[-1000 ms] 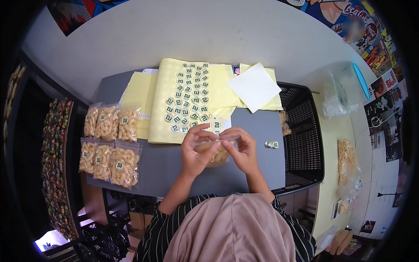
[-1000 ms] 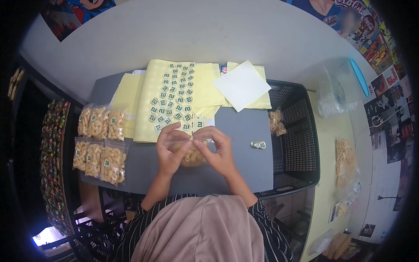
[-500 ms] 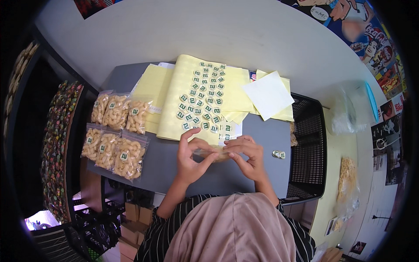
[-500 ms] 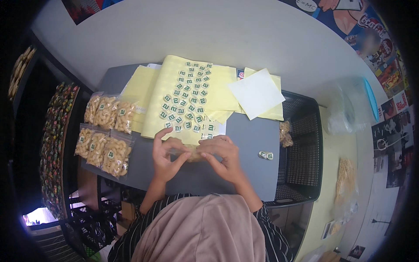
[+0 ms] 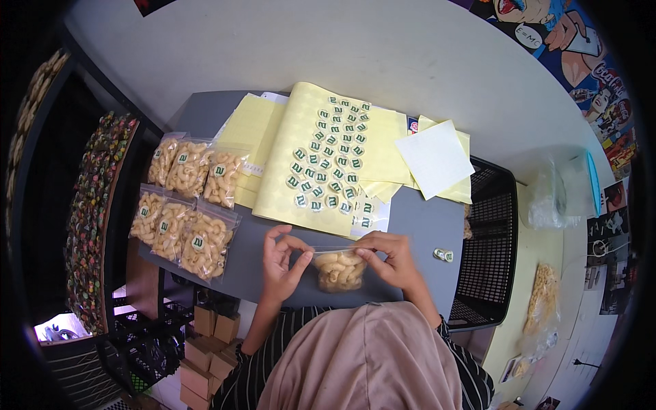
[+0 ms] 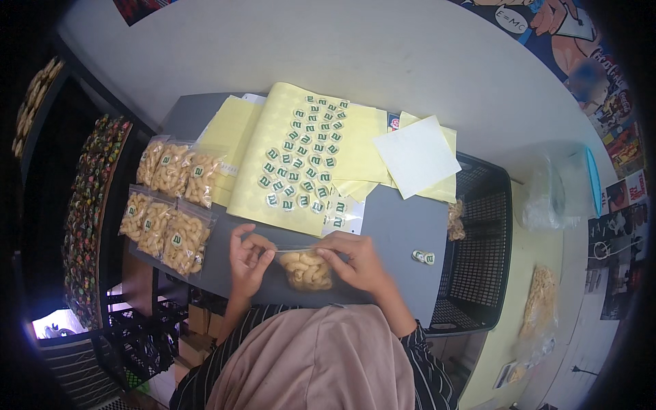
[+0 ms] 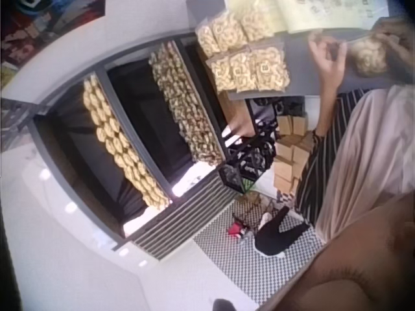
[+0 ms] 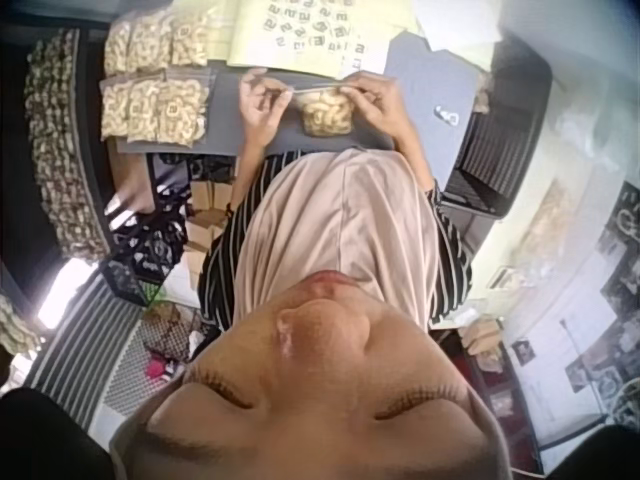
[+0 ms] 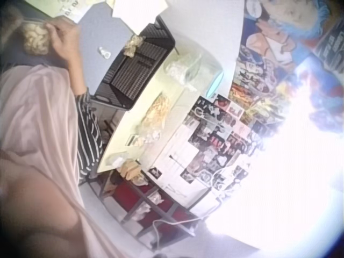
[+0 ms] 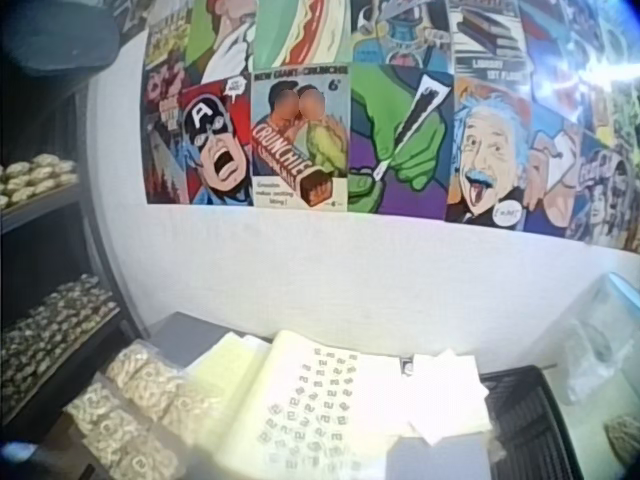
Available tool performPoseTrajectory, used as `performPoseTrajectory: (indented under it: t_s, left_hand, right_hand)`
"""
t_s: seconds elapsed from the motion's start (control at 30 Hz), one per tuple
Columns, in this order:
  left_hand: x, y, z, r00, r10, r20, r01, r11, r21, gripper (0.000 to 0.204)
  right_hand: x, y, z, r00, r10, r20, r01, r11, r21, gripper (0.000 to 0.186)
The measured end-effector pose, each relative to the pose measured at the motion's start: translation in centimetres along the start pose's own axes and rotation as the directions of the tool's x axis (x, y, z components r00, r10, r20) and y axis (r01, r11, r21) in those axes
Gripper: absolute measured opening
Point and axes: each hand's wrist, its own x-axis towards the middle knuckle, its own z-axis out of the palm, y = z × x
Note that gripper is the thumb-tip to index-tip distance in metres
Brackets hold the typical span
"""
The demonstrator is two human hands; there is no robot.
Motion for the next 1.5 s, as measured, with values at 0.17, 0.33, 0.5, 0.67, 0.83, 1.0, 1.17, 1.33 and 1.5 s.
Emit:
performPoseTrajectory:
  t_s: [0.17,0.33,0.5,0.67,0.83,1.0,1.17,1.33,1.5]
  left_hand:
    - [0.0,-1.1,0.4,0.979,-0.099,0.181,0.096,0.995,0.026,0.032]
    - [-0.1,-1.9,0.0,0.965,-0.215,0.149,0.213,0.977,0.029,0.014]
    - [2.1,0.4,0.1,0.953,-0.206,0.223,0.047,0.826,0.561,0.023]
    - [3.2,0.1,1.1,0.896,-0.396,0.198,0.086,0.594,0.8,0.058]
    - [4.3,0.0,1.6,0.867,-0.457,0.2,0.086,0.532,0.842,0.072]
    - [4.6,-0.9,1.1,0.863,-0.458,0.212,0.084,0.545,0.835,0.073]
    - [5.0,-0.8,1.4,0.857,-0.483,0.179,0.091,0.485,0.87,0.074]
    - [5.2,-0.6,1.4,0.848,-0.506,0.157,0.114,0.465,0.878,0.074]
    - [5.2,-0.7,1.2,0.858,-0.486,0.164,0.08,0.443,0.893,0.074]
  right_hand:
    - [-0.2,0.9,0.7,0.994,0.109,-0.022,-0.107,0.991,0.085,0.009]
    - [0.4,1.1,0.8,0.99,-0.081,0.12,0.06,0.984,0.165,0.009]
    - [3.8,2.7,-0.1,0.998,-0.044,-0.053,0.045,0.999,0.017,0.007]
    - [7.6,3.7,0.6,0.974,-0.223,0.036,0.217,0.879,-0.425,0.019]
    - [9.4,6.0,1.5,0.914,-0.302,0.269,0.404,0.713,-0.573,0.02]
    - [9.9,5.9,1.6,0.884,-0.335,0.327,0.468,0.634,-0.615,0.016]
    - [9.8,6.9,1.9,0.89,-0.324,0.322,0.457,0.647,-0.611,0.009]
    - [9.6,7.1,1.6,0.896,-0.297,0.331,0.443,0.659,-0.607,0.007]
    - [9.2,7.1,1.3,0.917,-0.248,0.312,0.391,0.715,-0.58,0.006]
